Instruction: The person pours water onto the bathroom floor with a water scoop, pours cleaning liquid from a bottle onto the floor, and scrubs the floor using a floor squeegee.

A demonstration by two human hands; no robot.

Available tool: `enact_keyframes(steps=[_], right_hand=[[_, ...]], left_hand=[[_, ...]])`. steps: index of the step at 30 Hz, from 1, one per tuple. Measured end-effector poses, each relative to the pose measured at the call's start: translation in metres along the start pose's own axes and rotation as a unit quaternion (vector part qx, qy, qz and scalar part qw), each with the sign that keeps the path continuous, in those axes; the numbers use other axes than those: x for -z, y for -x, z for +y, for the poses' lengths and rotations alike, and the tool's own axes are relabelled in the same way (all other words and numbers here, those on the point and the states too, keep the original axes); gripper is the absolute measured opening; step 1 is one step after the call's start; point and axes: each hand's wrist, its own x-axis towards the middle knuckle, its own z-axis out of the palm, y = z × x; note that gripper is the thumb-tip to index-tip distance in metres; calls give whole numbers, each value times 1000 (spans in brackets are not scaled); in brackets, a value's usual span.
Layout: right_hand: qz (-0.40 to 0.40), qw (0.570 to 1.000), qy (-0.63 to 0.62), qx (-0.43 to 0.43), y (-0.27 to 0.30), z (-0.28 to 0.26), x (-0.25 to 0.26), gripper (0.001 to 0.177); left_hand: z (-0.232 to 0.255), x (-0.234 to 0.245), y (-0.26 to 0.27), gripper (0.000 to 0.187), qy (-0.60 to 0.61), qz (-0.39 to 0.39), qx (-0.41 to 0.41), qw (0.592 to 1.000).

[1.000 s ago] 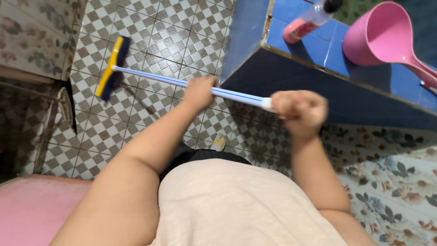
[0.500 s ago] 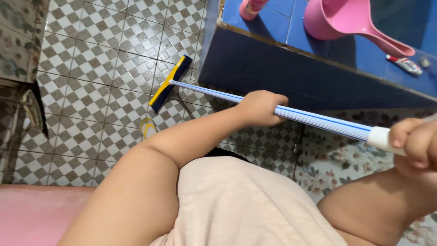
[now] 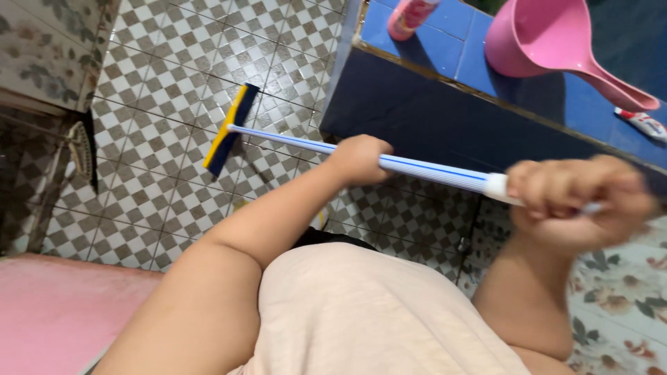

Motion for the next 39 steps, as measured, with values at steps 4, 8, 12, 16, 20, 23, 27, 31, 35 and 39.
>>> enact_keyframes(steps=[4, 8, 12, 16, 20, 23, 27, 31, 35, 39], right_hand=[[-85, 996, -4, 29, -11, 85, -52, 46], [-105, 994, -36, 4, -10, 172, -111, 39], [-159, 984, -26, -73, 8, 263, -152, 41], [-177, 982, -19, -69, 9, 268, -185, 42], [-147, 987, 6, -59, -3, 221, -183, 44], [-113, 992, 44, -25, -12, 157, -179, 48], [-44, 990, 126, 51, 7, 74, -160, 42], [14, 998, 54, -24, 66, 30, -57, 51], [115, 993, 18, 10, 85, 26, -68, 53], [126, 992, 10, 23, 71, 50, -106, 55]], left_hand=[[-65, 39, 28, 28, -42, -4, 89, 995], [-167, 55, 68, 23, -110, 97, 186, 972], [-238, 83, 127, 38, -166, 112, 278, 939], [-273, 92, 147, 38, -216, 166, 200, 941], [-242, 94, 135, 27, -192, 127, 173, 958], [-194, 92, 112, 29, -138, 107, 98, 980], [-118, 83, 91, 41, -59, 68, -72, 993], [-80, 68, 85, 27, -33, 17, -132, 991], [-78, 56, 83, 16, 14, -95, -73, 993], [-86, 66, 85, 22, -10, -83, -15, 996]])
